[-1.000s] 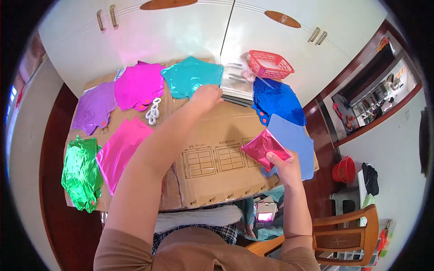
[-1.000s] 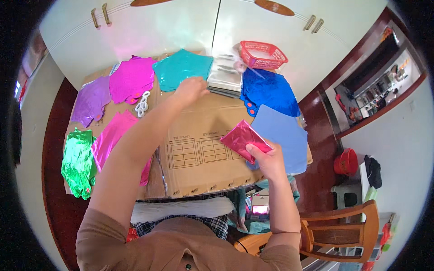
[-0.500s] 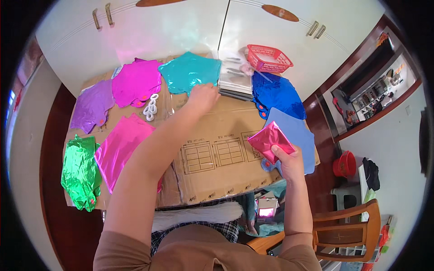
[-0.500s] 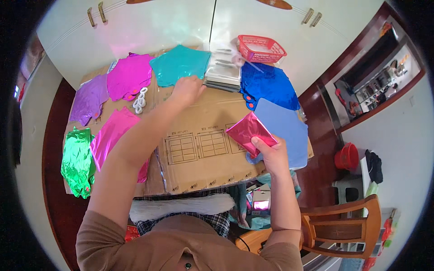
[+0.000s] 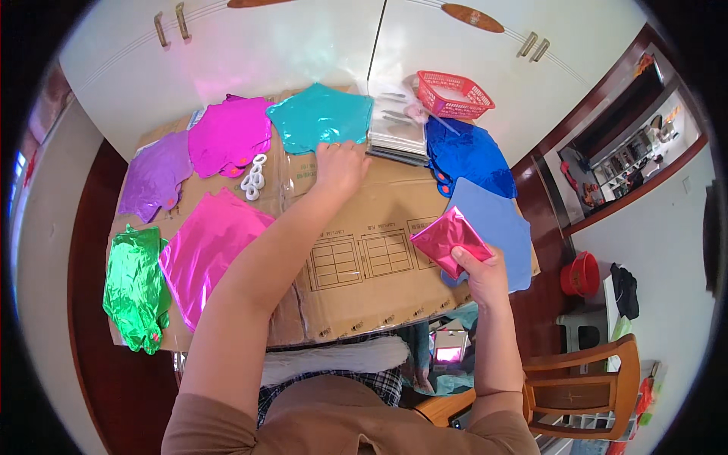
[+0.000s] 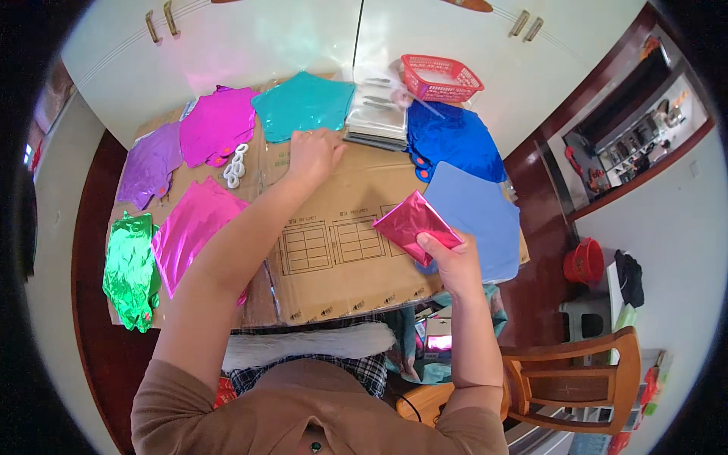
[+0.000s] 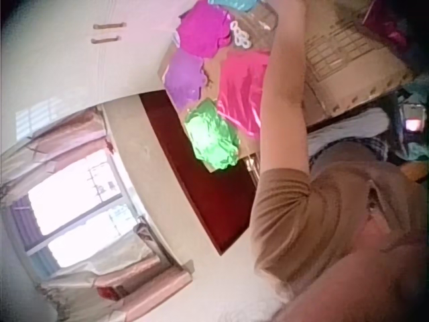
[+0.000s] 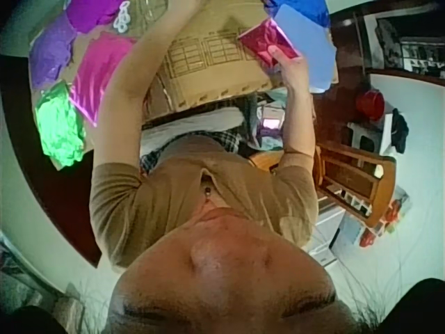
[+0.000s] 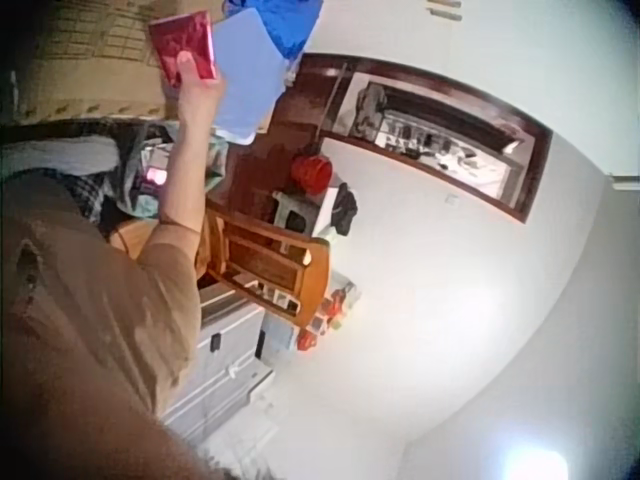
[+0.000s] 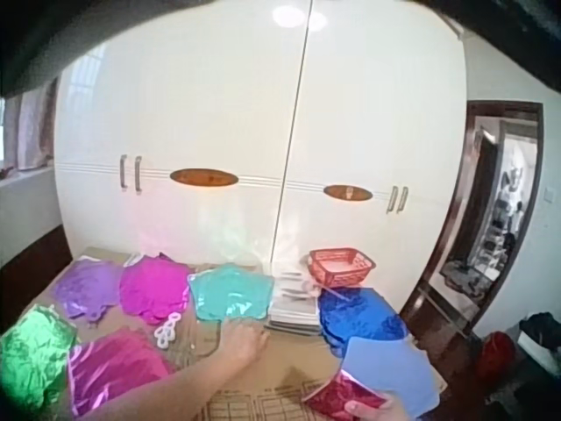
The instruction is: Fold colorful star-shaped foil decorations and attach them to cardboard backings for packaging.
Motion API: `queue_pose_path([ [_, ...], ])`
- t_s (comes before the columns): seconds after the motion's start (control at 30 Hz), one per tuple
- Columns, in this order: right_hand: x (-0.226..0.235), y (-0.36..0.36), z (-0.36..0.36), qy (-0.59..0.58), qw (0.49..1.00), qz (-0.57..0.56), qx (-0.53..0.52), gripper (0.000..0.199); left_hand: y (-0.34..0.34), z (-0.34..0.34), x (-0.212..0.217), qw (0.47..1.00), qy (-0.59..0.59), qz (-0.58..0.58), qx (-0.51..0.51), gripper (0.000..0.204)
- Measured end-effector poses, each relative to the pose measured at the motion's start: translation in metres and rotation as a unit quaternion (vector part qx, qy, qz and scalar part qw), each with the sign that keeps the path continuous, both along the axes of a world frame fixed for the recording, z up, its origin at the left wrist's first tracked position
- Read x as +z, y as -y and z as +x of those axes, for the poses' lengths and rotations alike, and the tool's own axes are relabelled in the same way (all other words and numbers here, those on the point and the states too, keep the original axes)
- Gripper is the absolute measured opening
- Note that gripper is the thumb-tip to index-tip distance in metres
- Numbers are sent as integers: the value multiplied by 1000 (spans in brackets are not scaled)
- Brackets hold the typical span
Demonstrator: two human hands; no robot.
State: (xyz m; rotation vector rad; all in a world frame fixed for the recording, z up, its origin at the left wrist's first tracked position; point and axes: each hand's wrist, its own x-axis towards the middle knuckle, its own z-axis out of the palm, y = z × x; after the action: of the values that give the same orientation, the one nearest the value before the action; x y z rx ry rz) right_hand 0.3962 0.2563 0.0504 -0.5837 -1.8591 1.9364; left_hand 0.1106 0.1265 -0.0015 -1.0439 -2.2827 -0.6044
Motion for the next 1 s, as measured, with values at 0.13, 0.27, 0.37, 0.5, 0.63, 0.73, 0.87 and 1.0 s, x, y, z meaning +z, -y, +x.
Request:
queue_pose_path([
  [0.13,0,0,3,-9,1000,-5,2,19,-1,6,5,998,37,-42,20,18],
  [0.27,-2,1,4,-8,1000,-10,4,20,-1,7,-1,997,41,-45,43,18],
  [0.37,0,2,6,-6,1000,-12,5,20,-2,11,2,997,50,-34,38,17],
  [0.5,-2,2,7,-10,1000,-7,6,21,0,9,1,999,18,-35,12,17],
  [0.63,-5,2,8,-13,1000,-14,11,22,-3,-1,-1,997,-48,-34,-41,15],
  [0.73,-5,4,7,-8,1000,-14,14,22,-6,-13,0,986,-117,-47,-105,12],
  [0.87,-5,4,8,-7,1000,-5,20,21,-12,-22,4,974,-143,-70,-162,9],
  [1.0,-6,3,10,-4,1000,-12,15,21,-15,-20,9,970,-161,-88,-161,7],
])
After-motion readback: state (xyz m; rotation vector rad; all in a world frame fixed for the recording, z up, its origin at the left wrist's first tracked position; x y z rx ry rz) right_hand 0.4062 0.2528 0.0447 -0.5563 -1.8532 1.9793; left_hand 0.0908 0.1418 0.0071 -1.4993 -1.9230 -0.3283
